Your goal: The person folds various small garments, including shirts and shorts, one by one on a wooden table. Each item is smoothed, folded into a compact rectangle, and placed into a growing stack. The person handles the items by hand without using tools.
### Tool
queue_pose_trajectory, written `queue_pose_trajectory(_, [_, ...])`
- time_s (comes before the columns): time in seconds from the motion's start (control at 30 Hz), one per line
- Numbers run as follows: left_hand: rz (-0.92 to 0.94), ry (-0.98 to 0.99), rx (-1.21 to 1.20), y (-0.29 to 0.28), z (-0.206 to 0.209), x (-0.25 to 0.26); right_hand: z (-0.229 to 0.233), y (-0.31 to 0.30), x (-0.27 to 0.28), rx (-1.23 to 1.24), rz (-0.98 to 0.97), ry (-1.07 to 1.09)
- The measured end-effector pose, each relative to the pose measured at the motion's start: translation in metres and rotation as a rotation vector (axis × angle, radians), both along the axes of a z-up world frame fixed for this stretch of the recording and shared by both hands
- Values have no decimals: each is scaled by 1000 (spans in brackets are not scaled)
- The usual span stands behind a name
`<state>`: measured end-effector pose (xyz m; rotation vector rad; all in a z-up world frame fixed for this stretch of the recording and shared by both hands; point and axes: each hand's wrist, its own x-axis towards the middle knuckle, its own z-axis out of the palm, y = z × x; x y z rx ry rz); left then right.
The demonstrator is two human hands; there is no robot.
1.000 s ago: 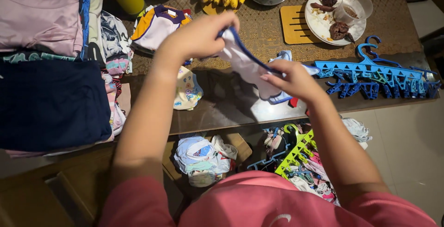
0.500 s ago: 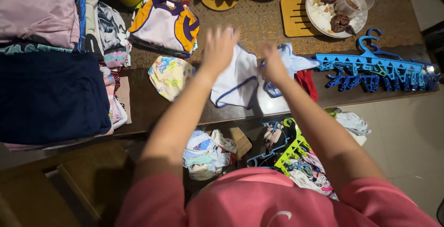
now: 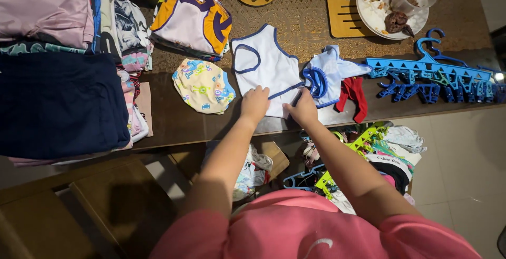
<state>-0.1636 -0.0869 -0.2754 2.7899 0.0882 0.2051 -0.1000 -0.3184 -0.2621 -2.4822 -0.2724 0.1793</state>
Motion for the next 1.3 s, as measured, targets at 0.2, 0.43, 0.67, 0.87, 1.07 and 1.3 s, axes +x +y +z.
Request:
queue_pose_trajectory(0.2, [20,113,-139,5,-9,8,-17,-10,2,-51,56,54])
queue_pose_trajectory(0.43, [18,206,-106,3,11,-8,-4,-10,-8,168,-38,85])
queue_pose_trajectory(0.67, [204,150,-255,9,0,-6,3,-21,-3,286,64,81])
queue_pose_trajectory(0.87, [264,-60,-412,50,24,9,20,-51,29,113,228,36])
queue_pose_trajectory(1.07, [-211,158,-229,-6,39,-10,70,-34,22,129,249,167])
queue_pose_trajectory(1.3, [-85,276,-185,-28,23,-31,129,-23,2,49,293,360])
